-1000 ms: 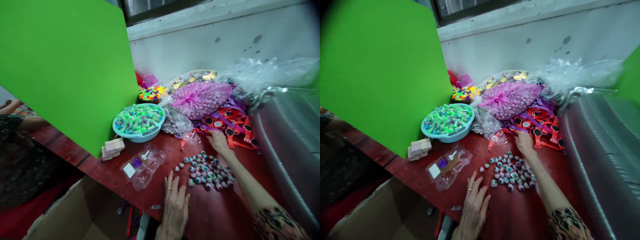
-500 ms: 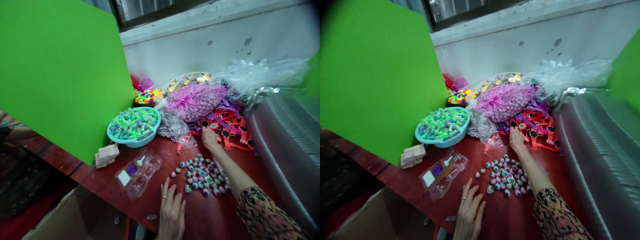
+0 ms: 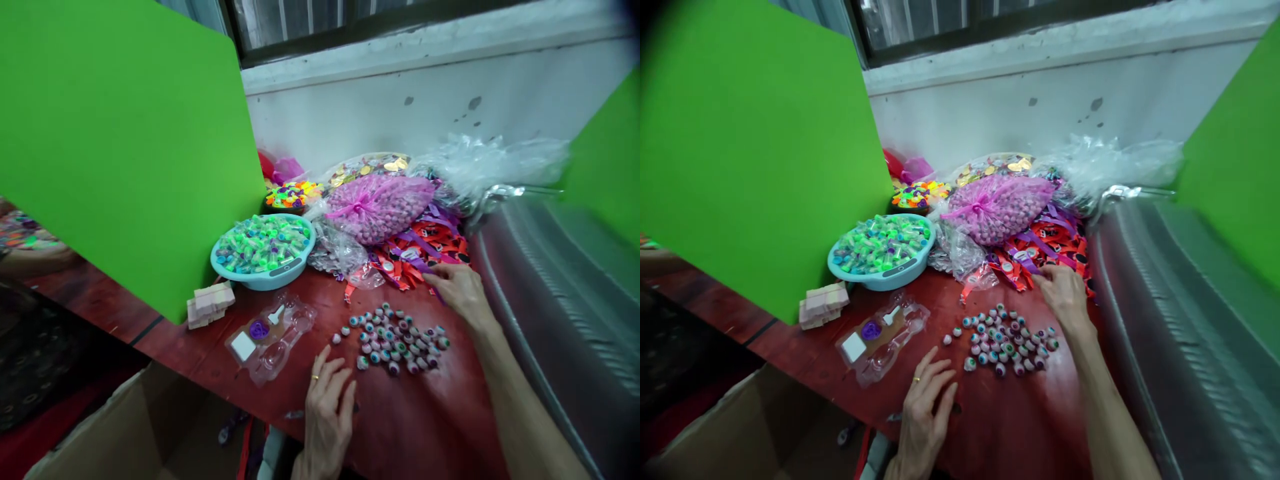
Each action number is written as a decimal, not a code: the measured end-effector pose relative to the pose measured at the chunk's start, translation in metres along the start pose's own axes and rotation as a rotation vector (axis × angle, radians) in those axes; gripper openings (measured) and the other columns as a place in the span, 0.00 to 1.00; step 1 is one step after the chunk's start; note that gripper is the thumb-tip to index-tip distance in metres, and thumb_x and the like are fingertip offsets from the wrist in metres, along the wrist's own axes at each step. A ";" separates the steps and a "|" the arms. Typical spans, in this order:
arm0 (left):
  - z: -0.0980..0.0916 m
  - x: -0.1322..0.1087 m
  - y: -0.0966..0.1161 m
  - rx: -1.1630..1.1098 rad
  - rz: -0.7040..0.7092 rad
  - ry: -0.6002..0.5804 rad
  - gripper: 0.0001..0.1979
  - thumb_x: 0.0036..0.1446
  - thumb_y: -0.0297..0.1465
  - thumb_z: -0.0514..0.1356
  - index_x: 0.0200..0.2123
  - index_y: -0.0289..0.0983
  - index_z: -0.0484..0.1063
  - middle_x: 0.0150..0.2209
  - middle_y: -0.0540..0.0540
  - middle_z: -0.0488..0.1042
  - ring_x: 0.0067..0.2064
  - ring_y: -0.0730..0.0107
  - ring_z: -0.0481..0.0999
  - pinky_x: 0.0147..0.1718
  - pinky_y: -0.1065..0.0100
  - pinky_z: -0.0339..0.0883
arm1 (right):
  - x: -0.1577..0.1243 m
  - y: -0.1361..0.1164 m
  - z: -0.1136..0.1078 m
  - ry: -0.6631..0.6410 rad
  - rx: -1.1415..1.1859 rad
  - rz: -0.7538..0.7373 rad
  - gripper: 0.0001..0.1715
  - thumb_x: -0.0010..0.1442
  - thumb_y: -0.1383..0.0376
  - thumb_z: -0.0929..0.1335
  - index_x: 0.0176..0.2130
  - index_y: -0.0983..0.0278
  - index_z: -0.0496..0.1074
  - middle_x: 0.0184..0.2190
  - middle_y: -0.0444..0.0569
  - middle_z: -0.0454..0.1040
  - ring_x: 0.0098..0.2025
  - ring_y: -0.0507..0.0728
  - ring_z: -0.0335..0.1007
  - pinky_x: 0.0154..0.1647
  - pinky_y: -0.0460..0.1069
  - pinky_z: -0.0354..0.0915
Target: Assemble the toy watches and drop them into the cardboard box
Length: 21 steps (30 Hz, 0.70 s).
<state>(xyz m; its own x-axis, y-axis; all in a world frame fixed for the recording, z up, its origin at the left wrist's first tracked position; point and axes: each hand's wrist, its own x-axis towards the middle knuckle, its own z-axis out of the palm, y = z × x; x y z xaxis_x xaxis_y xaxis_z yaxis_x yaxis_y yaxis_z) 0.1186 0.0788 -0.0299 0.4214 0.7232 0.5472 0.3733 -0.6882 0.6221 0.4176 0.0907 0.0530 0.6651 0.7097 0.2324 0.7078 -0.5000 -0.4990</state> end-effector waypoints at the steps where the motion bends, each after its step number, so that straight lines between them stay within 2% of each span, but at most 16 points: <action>1: -0.002 0.005 0.007 -0.105 -0.074 -0.013 0.09 0.58 0.27 0.56 0.37 0.37 0.76 0.40 0.41 0.78 0.54 0.53 0.71 0.50 0.50 0.69 | -0.014 -0.002 -0.007 0.001 0.051 -0.020 0.17 0.55 0.58 0.64 0.32 0.66 0.78 0.24 0.51 0.75 0.30 0.60 0.71 0.29 0.49 0.63; 3: -0.004 0.016 0.025 -0.370 -0.289 -0.100 0.10 0.59 0.34 0.57 0.38 0.37 0.77 0.41 0.41 0.78 0.52 0.54 0.72 0.52 0.52 0.66 | -0.048 -0.009 -0.015 -0.014 0.153 -0.077 0.18 0.56 0.57 0.63 0.34 0.65 0.78 0.26 0.50 0.76 0.29 0.58 0.71 0.28 0.48 0.64; 6: 0.001 0.031 0.056 -0.924 -0.639 -0.254 0.20 0.59 0.44 0.56 0.43 0.34 0.75 0.43 0.38 0.78 0.48 0.56 0.75 0.49 0.55 0.66 | -0.108 -0.025 -0.017 -0.087 0.339 -0.226 0.16 0.59 0.58 0.63 0.33 0.62 0.77 0.29 0.49 0.76 0.30 0.57 0.72 0.29 0.47 0.67; 9: 0.010 0.042 0.081 -1.349 -0.805 -0.224 0.23 0.55 0.46 0.60 0.41 0.31 0.74 0.39 0.37 0.79 0.43 0.57 0.77 0.44 0.60 0.68 | -0.164 -0.037 -0.011 -0.126 0.458 -0.369 0.15 0.61 0.63 0.61 0.34 0.59 0.77 0.33 0.49 0.76 0.33 0.55 0.74 0.33 0.46 0.68; 11: 0.011 0.047 0.090 -1.424 -0.846 -0.202 0.18 0.50 0.41 0.65 0.34 0.30 0.75 0.33 0.38 0.79 0.39 0.59 0.78 0.40 0.64 0.69 | -0.190 -0.038 -0.008 -0.089 0.481 -0.395 0.16 0.63 0.65 0.60 0.36 0.59 0.77 0.36 0.50 0.77 0.35 0.55 0.75 0.33 0.45 0.69; 13: 0.008 0.049 0.092 -1.434 -0.879 -0.196 0.14 0.48 0.36 0.67 0.32 0.30 0.74 0.29 0.40 0.79 0.34 0.62 0.78 0.36 0.66 0.68 | -0.205 -0.034 -0.008 -0.069 0.482 -0.371 0.16 0.63 0.64 0.60 0.35 0.60 0.76 0.34 0.50 0.77 0.34 0.55 0.75 0.31 0.44 0.69; 17: 0.000 0.044 0.085 -1.433 -0.905 -0.129 0.14 0.46 0.32 0.68 0.35 0.31 0.72 0.27 0.43 0.79 0.30 0.66 0.78 0.34 0.68 0.68 | -0.214 -0.024 -0.013 -0.148 0.513 -0.314 0.16 0.61 0.57 0.64 0.29 0.59 0.76 0.25 0.48 0.75 0.25 0.55 0.72 0.27 0.44 0.69; 21: -0.007 0.039 0.079 -1.449 -0.930 -0.185 0.15 0.46 0.31 0.68 0.36 0.30 0.71 0.27 0.41 0.79 0.29 0.66 0.78 0.34 0.68 0.68 | -0.217 -0.023 -0.014 -0.269 0.620 -0.232 0.18 0.58 0.53 0.65 0.26 0.60 0.76 0.23 0.47 0.75 0.24 0.54 0.71 0.27 0.44 0.69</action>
<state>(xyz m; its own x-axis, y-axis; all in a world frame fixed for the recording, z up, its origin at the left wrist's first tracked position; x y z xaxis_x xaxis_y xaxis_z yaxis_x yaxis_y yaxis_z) 0.1584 0.0526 0.0445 0.6338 0.7287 -0.2595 -0.4150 0.6035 0.6808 0.2605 -0.0586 0.0260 0.3757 0.9013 0.2158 0.5047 -0.0037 -0.8633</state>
